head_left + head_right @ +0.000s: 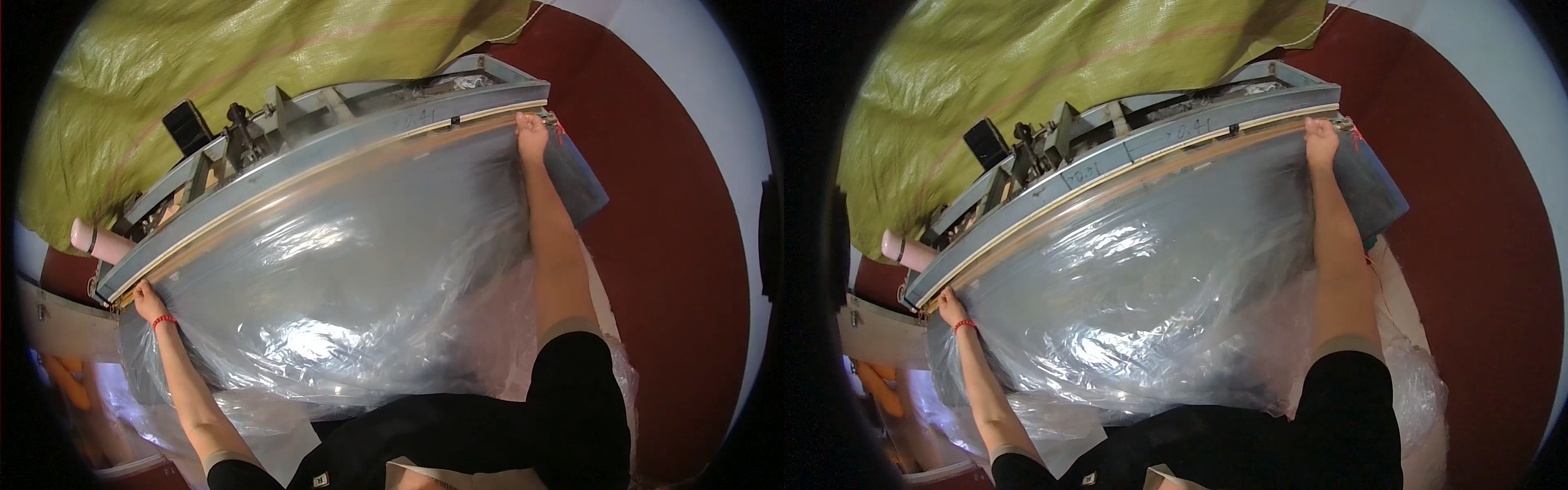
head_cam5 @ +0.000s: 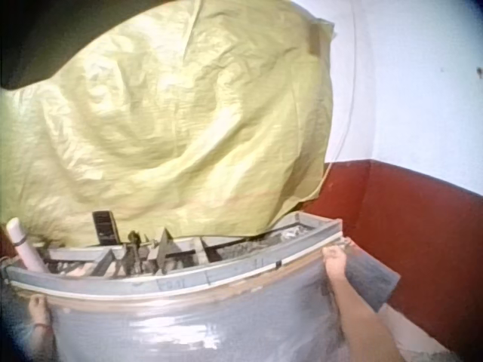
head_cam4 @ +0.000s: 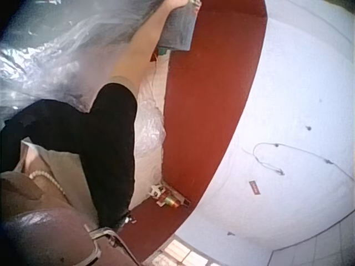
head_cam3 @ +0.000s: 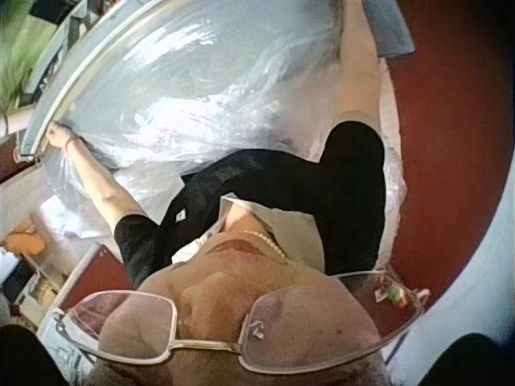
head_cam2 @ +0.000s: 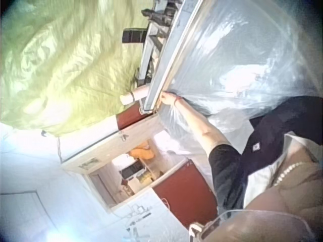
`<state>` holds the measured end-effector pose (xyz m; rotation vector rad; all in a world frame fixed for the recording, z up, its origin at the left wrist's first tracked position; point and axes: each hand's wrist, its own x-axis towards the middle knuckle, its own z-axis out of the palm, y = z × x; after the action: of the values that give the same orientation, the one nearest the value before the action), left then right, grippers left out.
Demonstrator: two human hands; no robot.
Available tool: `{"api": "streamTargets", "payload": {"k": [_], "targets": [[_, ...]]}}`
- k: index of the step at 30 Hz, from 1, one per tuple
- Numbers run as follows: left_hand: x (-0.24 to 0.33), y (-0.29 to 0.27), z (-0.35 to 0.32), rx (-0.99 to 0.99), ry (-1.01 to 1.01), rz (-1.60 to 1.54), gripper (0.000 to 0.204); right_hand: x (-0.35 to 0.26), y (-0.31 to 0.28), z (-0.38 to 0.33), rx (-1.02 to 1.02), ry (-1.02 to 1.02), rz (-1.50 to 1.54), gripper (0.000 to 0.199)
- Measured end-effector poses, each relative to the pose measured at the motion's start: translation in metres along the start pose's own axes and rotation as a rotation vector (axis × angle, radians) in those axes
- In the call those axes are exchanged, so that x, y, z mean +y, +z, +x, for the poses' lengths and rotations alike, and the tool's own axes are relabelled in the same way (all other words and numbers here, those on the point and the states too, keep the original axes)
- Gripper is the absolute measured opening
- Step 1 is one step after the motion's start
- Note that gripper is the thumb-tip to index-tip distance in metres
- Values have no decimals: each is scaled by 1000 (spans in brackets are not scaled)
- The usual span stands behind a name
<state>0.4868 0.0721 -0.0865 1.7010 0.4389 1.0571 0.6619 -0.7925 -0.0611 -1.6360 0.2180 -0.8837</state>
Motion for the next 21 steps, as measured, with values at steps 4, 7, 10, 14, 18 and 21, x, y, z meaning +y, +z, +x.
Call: {"api": "streamTargets", "payload": {"k": [4, 7, 10, 14, 18, 21], "targets": [[11, 18, -9, 70, 13, 31, 20, 4, -3, 6, 173, -31, -96, 17], [12, 8, -6, 59, 58, 22, 25, 14, 1, 16, 220, -96, -241, 17], [31, 10, -13, 117, 17, 118, 24, -11, -4, 16, 184, 142, 24, 16], [54, 20, -20, 195, -199, 78, 14, -38, -7, 16, 214, 177, -32, 19], [41, -5, -10, 76, -218, 51, 3, -23, -2, 23, 139, 196, 42, 23], [58, 2, -25, -118, -170, -64, 8, -30, -8, 18, -3, 300, 132, 27]]}}
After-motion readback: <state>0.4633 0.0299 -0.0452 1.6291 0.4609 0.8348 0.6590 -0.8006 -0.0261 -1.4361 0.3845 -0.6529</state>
